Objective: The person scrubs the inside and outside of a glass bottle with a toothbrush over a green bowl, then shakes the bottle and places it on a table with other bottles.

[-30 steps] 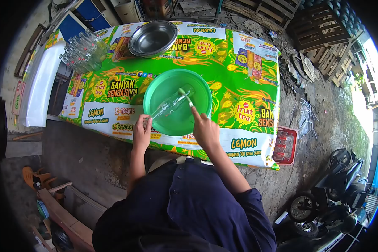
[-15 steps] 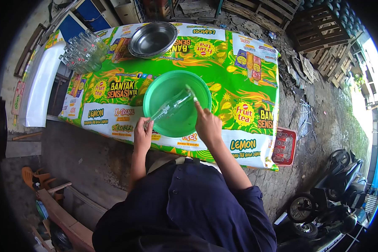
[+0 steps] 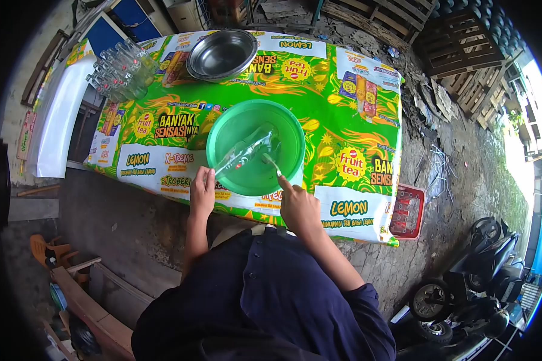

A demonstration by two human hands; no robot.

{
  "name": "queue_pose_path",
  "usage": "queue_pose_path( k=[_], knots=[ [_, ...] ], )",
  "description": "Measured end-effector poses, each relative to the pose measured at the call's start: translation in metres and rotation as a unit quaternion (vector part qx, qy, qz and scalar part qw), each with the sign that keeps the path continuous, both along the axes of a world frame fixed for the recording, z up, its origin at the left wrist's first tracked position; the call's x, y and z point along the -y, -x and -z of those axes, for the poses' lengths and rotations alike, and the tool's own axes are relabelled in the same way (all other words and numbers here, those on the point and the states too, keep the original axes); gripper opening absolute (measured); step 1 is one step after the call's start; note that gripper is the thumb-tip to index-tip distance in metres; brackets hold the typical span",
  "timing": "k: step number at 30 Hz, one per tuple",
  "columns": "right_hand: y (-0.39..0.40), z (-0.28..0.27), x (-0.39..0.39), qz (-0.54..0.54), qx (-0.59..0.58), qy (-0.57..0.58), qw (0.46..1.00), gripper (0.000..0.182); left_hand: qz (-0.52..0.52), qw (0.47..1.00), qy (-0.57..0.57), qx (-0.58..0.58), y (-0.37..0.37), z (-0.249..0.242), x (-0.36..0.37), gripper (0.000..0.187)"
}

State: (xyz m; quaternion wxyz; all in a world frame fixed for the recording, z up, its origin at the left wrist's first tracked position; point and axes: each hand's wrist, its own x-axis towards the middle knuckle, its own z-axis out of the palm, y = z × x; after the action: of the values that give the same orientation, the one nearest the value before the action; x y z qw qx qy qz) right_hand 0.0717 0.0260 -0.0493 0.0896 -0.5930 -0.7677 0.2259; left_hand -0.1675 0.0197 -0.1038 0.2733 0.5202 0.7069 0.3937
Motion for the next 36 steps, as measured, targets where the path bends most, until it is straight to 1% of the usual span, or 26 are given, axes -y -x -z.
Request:
queue_pose_path(
  k=[2,4,5,7,9,11,13,15,17,19,20,21,23,26,27,29,31,32,35,36],
  knots=[
    [0.006,-0.008,0.004,-0.024,-0.05,-0.02,0.998,0.038,-0.01,0.999,-0.021,0.028,-0.001,-0.001,0.0,0.022],
    [0.014,-0.021,0.006,-0.029,-0.092,-0.035,0.995,0.038,-0.004,1.0,-0.013,0.014,-0.006,-0.016,0.003,0.023],
    [0.016,-0.017,0.004,-0.033,-0.078,-0.041,0.996,0.039,0.001,1.0,-0.01,0.008,-0.008,-0.021,0.003,0.024],
    [0.02,0.004,-0.012,-0.042,-0.052,-0.054,0.996,0.039,0.014,1.0,-0.019,0.012,-0.004,-0.009,0.002,0.025],
    [0.014,0.033,-0.037,0.019,-0.007,-0.091,0.996,0.041,0.02,0.999,-0.025,0.009,-0.002,-0.002,0.002,0.025],
    [0.013,0.032,-0.049,0.043,-0.033,-0.088,0.995,0.036,0.021,0.999,-0.027,-0.003,-0.001,-0.002,0.003,0.025],
    [0.022,0.013,-0.037,0.01,-0.029,-0.068,0.997,0.036,0.022,1.0,-0.013,-0.009,0.0,-0.004,0.004,0.024],
    [0.034,0.011,-0.014,-0.055,-0.011,-0.065,0.996,0.037,0.023,1.0,-0.013,-0.012,0.0,-0.005,0.002,0.024],
    [0.032,0.019,-0.012,-0.062,-0.023,-0.083,0.994,0.038,0.022,0.999,-0.025,-0.012,0.0,-0.007,0.003,0.024],
    [0.023,0.026,-0.03,0.008,0.012,-0.074,0.997,0.037,0.024,1.0,-0.008,-0.011,0.001,-0.009,0.004,0.025],
    [0.017,0.037,-0.044,0.034,-0.008,-0.095,0.995,0.036,0.027,1.0,0.0,-0.011,0.001,-0.01,0.005,0.026],
    [0.015,0.035,-0.051,0.048,0.001,-0.093,0.995,0.036,0.015,1.0,-0.016,-0.009,-0.001,-0.01,0.005,0.027],
    [0.016,0.029,-0.047,0.036,0.011,-0.083,0.996,0.038,-0.013,0.999,-0.053,-0.006,-0.005,-0.01,0.004,0.029],
    [0.028,0.007,-0.009,-0.056,-0.002,-0.044,0.997,0.042,0.0,1.0,-0.02,-0.02,0.0,-0.006,0.005,0.032],
    [0.028,0.008,0.0,-0.081,-0.027,-0.058,0.995,0.041,0.002,1.0,-0.013,-0.025,0.0,-0.007,0.004,0.032],
    [0.021,0.014,-0.005,-0.064,-0.028,-0.07,0.995,0.047,0.006,0.999,0.002,-0.033,0.002,-0.011,0.005,0.033],
    [0.009,0.022,-0.016,0.032,0.025,-0.039,0.998,0.038,0.005,0.998,0.037,-0.046,0.004,-0.006,0.007,0.032],
    [0.002,0.021,-0.017,0.041,0.027,-0.036,0.998,0.036,0.004,0.997,0.05,-0.053,0.006,-0.006,0.005,0.032],
    [0.001,0.004,-0.009,0.035,0.029,0.014,0.999,0.035,-0.01,0.999,0.029,-0.016,0.001,-0.012,0.005,0.03],
    [0.001,0.003,-0.006,0.022,0.0,0.027,0.999,0.035,0.002,1.0,0.019,-0.004,-0.002,-0.015,0.005,0.03]
  ],
)
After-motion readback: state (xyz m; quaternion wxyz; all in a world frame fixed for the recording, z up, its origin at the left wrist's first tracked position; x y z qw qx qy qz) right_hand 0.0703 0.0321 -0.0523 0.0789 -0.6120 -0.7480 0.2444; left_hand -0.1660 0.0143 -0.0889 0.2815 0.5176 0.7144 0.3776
